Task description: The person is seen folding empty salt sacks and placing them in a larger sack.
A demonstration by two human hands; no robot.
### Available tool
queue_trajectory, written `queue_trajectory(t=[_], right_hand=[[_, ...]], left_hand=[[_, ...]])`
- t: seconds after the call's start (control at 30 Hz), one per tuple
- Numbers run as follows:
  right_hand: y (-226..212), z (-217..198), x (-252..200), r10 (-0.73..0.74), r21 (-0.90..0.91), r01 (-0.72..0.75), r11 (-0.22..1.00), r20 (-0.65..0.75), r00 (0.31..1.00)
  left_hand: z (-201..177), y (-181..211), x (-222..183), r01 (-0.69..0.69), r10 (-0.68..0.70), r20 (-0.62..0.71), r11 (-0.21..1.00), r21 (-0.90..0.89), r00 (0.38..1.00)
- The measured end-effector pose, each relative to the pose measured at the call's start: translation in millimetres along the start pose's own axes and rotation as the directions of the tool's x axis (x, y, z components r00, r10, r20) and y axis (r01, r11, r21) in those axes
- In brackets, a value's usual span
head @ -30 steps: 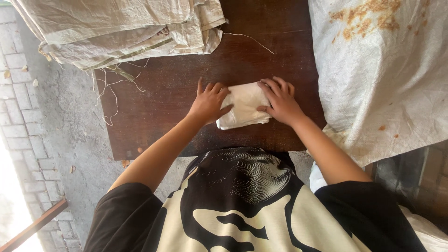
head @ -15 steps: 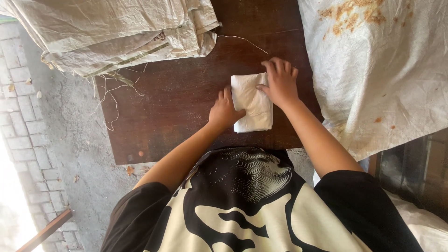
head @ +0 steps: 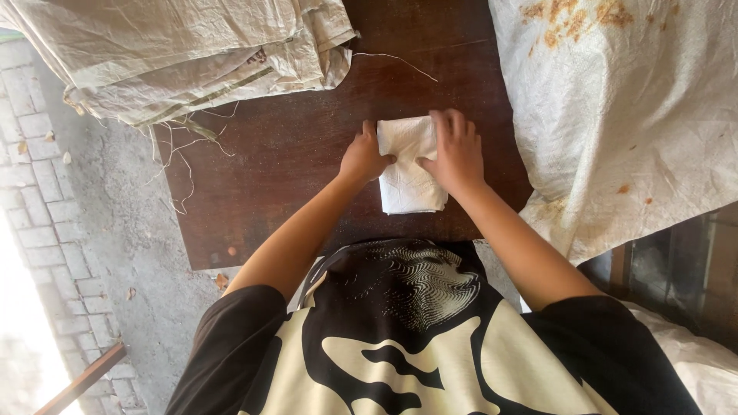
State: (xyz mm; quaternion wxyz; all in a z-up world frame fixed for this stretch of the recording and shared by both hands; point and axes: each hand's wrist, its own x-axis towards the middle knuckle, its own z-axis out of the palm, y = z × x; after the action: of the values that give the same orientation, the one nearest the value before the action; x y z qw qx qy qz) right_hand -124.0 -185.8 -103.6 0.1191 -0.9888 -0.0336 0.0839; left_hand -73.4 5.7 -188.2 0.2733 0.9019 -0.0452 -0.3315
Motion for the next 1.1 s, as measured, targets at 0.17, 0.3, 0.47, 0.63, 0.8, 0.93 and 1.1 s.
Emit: queue_trajectory(t=[0.17,0.3,0.47,0.63,0.8,0.93,1.1], right_hand=[[17,30,-3,0.232,0.208,-0.253,0.945,0.119,0.965],[14,31,-2,0.320,0.259,-0.373,0.891,0.225,0.920],[15,31,-6,0.314,0.291,-0.358,0.887,0.188,0.931],[32,42,-24,0.324,0.451,-0.320,0.833,0.072,0.943],[38,35,-48,0.334,0.808,-0.301,0.506,0.137,0.932],[46,4,-69,0.305,0.909,-0.205,0.362,0.092,0.948],[78,-55,-89,0.229,0.941,0.026,0.336,-0.109,0.967]], left_hand=[[-14,18,-7,0.036,-0.037,0.033,0.999,0.008,0.999],[-17,24,-19,0.073,-0.073,0.047,0.997,0.017,0.996],[3,1,-7,0.011,-0.011,-0.010,1.000,-0.027,1.000],[1,10,-30,-0.112,0.141,0.032,0.889,-0.443,0.990],[4,29,-39,-0.197,0.370,0.011,0.517,-0.833,0.929],[-15,66,-60,-0.283,0.467,-0.082,0.380,-0.881,0.880],[-25,135,-88,-0.402,0.564,-0.184,0.290,-0.868,0.805]])
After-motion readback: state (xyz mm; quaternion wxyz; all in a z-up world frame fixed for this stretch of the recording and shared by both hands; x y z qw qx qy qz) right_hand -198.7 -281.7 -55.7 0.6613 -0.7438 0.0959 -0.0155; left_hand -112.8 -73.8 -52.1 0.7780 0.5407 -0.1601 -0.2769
